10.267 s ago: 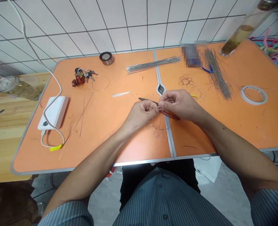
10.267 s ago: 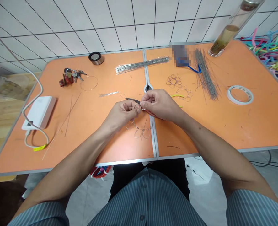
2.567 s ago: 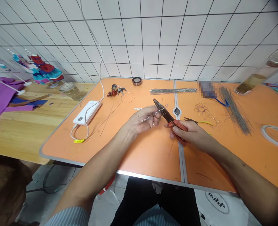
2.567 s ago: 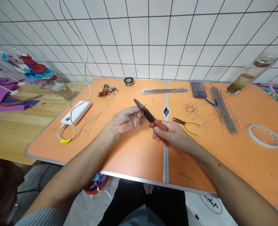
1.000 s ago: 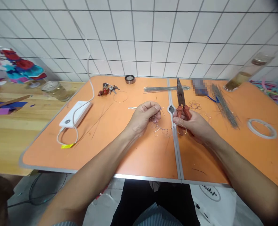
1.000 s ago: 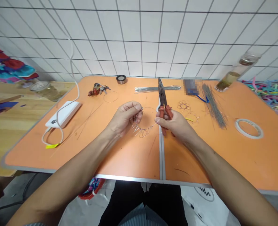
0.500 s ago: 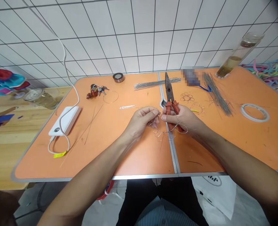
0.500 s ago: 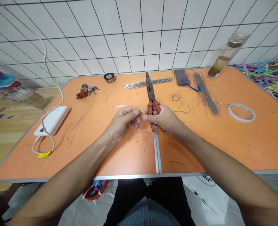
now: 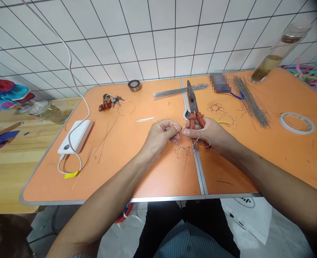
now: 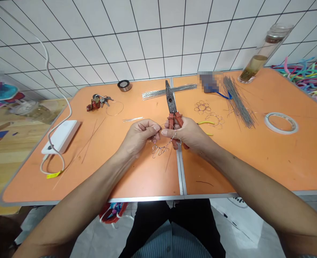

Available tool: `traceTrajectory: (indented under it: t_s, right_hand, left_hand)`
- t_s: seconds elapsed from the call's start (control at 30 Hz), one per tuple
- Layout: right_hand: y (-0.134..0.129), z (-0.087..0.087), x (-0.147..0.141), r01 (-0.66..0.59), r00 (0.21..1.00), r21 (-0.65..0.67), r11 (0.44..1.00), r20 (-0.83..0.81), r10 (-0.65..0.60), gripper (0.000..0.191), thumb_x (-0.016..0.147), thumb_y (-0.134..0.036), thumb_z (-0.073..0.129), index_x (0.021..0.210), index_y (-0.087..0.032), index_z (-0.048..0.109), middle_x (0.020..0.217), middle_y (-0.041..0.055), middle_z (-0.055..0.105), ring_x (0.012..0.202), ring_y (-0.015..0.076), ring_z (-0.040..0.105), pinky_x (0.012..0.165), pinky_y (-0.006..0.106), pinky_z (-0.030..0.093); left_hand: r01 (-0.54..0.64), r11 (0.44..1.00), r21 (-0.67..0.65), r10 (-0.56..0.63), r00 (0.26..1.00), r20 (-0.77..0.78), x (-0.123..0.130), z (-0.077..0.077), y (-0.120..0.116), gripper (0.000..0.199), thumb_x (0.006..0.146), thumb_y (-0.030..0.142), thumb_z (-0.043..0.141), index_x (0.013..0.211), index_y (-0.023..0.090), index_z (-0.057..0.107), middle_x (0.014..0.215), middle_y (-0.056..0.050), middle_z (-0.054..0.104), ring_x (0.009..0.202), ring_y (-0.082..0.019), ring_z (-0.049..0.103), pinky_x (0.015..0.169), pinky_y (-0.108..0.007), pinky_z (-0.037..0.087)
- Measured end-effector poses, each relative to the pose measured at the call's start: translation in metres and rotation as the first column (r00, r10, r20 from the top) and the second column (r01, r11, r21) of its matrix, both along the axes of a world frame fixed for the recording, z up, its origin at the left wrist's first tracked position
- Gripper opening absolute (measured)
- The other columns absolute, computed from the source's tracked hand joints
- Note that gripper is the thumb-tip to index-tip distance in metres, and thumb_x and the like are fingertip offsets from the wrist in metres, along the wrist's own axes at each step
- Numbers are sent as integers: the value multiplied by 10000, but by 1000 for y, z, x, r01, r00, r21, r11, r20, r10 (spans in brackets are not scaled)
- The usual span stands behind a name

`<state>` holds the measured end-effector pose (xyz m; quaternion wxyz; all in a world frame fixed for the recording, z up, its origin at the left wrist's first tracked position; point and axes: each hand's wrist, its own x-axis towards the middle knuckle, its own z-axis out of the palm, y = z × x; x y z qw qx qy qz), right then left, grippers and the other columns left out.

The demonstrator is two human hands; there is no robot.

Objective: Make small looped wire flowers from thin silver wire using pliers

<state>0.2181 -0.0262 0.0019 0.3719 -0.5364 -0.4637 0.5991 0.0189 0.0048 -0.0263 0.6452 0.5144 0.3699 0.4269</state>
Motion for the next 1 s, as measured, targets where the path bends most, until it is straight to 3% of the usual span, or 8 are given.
traceTrajectory:
  t_s: [0.27, 0.43, 0.73, 1.0]
  right_hand:
    - [3, -5, 0, 4, 1000, 22, 1000, -31, -4, 587, 648, -497, 1035, 938, -257, 584, 710, -65, 551, 445, 71, 396, 378, 277, 123]
    - [6, -10, 3, 17, 999, -10, 1000, -32, -18, 575, 645, -415, 1041, 991, -265, 606, 735, -52, 610, 459, 89, 459, 372, 274, 197]
    - [5, -3, 2, 17, 1000, -14, 1000, -15, -17, 576, 625, -416, 1037, 983, -256, 615, 706, -62, 602, 451, 99, 530, 352, 236, 197]
    - [3, -3, 1, 6, 1000, 4, 1000, -16, -6, 580, 625, -418, 1039, 974, -248, 609, 759, -47, 634, 477, 116, 593, 350, 235, 244]
  left_hand:
    - [-21, 1000, -1, 21, 1000, 11, 0, 1, 0, 229, 858, 337, 864, 765, 162, 748, 664, -32, 731, 565, -103, 601, 591, -226, 479]
    - [4, 999, 37, -4, 1000, -8, 2, 2, -3, 244, 894, 372, 855, 814, 164, 756, 703, -36, 743, 593, -109, 624, 613, -233, 494]
    - [52, 998, 21, -53, 997, 49, 2, 3, -2, 220, 957, 307, 744, 795, 160, 727, 732, -38, 752, 586, -98, 621, 611, -224, 487]
    - [1, 1000, 1, -1, 1000, 24, 3, 0, -2, 177, 923, 260, 761, 789, 148, 733, 679, -32, 725, 556, -98, 603, 582, -219, 482]
